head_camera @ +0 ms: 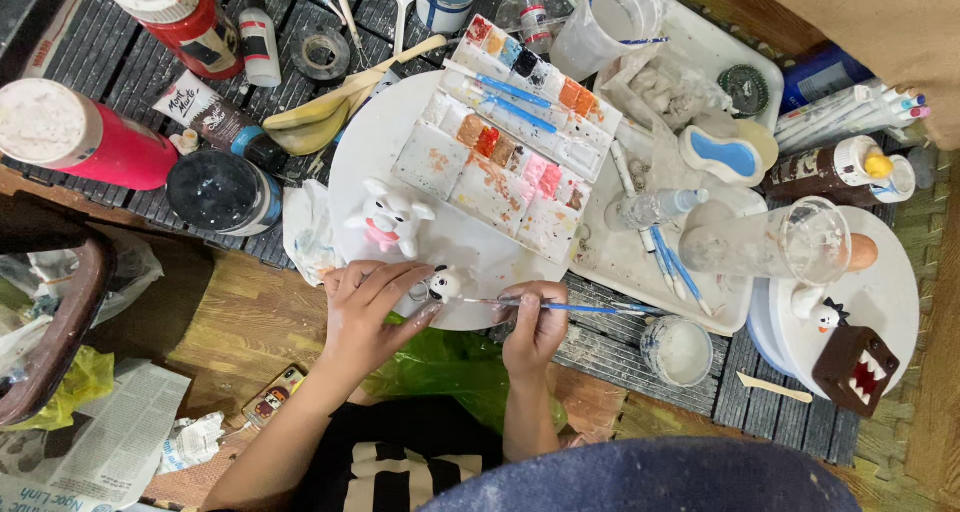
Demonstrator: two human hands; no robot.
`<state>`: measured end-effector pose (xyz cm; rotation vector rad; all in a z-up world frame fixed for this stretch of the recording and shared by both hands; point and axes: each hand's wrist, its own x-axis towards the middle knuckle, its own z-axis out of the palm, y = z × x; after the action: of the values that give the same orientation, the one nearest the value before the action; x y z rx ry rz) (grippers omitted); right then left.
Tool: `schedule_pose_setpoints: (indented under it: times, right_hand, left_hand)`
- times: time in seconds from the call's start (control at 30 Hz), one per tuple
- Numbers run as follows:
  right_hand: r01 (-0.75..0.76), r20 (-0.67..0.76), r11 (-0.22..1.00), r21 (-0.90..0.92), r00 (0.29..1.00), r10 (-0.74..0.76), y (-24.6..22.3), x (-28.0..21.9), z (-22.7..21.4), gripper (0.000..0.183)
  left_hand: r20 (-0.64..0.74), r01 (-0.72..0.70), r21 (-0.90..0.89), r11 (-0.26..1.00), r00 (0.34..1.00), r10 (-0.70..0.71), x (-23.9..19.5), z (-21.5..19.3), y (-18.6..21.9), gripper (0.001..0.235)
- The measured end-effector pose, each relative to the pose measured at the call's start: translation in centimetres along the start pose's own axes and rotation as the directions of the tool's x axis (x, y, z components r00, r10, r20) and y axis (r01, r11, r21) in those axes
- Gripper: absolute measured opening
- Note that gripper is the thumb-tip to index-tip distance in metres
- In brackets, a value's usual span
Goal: The person paints a small white figurine using a fine brush and a palette of acrylic paints. They repeatedly dip the brush into paint and water, then apply details to the figurine's face and body.
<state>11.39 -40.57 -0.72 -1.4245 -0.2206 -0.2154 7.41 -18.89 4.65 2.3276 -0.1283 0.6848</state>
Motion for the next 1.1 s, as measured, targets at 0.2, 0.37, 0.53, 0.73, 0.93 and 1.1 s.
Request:
schedule_pose_setpoints:
  times: [0.2,0.37,0.53,0.73,0.93,1.1]
  right_hand:
    - [-0.014,-0.003,1.0,0.005,1.0,0.014,-0.2,0.0,0.2,0.011]
    - [-0.023,-0.008,1.0,-0.004,1.0,0.023,-0.4,0.1,0.3,0.011]
    - [-0.023,0.001,1.0,0.003,1.0,0.023,-0.4,0.1,0.1,0.01]
    - [-0.053,-0.027,0.999,-0.002,0.998,0.053,-0.4,0.2,0.2,0.009]
    - [-0.036,-0.027,0.999,-0.024,0.999,0.035,-0.5,0.1,1.1,0.012]
    - [0.134,-0.035,0.988,-0.077,0.99,-0.137,0.4,-1.2,1.8,0.02]
  left_hand:
    - [0.007,-0.004,-0.003,1.0,1.0,0.004,0.0,-0.2,-0.1,0.05]
    - [0.007,-0.005,-0.007,1.0,1.0,0.005,-0.1,-0.2,-0.3,0.05]
    - [0.006,-0.001,-0.01,1.0,1.0,0.001,-0.2,0.0,-0.4,0.049]
    - [0.003,-0.008,-0.009,1.0,1.0,0.008,-0.3,0.1,-0.5,0.049]
    - [0.008,-0.005,-0.003,1.0,1.0,0.005,-0.5,0.3,-0.7,0.049]
    - [-0.024,-0.008,-0.019,1.0,1.0,0.007,-0.8,0.6,-0.9,0.046]
